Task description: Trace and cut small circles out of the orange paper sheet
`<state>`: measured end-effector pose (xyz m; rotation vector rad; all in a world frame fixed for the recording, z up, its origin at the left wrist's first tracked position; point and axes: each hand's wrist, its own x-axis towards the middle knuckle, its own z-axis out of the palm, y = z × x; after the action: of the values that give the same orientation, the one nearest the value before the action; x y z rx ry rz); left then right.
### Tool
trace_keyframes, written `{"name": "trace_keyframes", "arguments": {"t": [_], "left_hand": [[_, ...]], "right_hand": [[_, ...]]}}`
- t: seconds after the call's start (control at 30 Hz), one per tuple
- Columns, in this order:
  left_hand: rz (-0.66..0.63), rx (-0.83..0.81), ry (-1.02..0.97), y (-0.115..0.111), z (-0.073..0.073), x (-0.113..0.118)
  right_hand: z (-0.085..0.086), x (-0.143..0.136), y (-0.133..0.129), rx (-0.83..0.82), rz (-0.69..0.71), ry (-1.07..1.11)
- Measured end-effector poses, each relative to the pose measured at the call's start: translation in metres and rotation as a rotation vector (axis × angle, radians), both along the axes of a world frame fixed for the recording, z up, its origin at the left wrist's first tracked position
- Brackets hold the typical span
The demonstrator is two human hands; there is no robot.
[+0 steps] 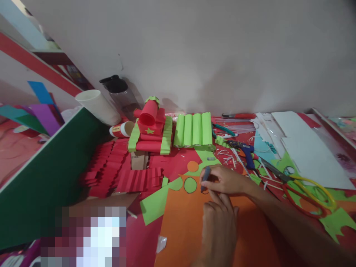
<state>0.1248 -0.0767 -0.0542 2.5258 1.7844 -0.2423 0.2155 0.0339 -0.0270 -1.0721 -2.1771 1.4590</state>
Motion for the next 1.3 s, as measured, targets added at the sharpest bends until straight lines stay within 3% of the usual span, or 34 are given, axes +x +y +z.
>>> {"name": "trace_keyframes", "arguments": {"t": [0.1, 0.3, 0.47, 0.67, 0.93, 1.3], "left_hand": [[0.009, -0.016, -0.007, 0.001, -0.001, 0.0], [0.005, -0.069, -0.042, 0.004, 0.002, -0.001], [-0.022, -0.059, -0.008, 0.006, 0.01, -0.005], [-0.076, -0.049, -0.04, 0.007, 0.018, -0.01], [-0.055, -0.014, -0.058, 0.005, 0.015, -0.009], [-0.049, -0.037, -0.032, 0.007, 0.019, -0.009]], "right_hand": [[-0.002, 0.001, -0.001, 0.049, -0.027, -0.016], [-0.005, 0.003, -0.002, -0.043, -0.022, 0.008], [-0.003, 0.003, 0.0, 0.062, -0.022, -0.037], [-0.001, 0.002, 0.0, -0.025, -0.014, -0.01], [-0.001, 0.001, 0.0, 0.051, -0.02, -0.026], [-0.001, 0.0, 0.001, 0.023, -0.03, -0.008]]}}
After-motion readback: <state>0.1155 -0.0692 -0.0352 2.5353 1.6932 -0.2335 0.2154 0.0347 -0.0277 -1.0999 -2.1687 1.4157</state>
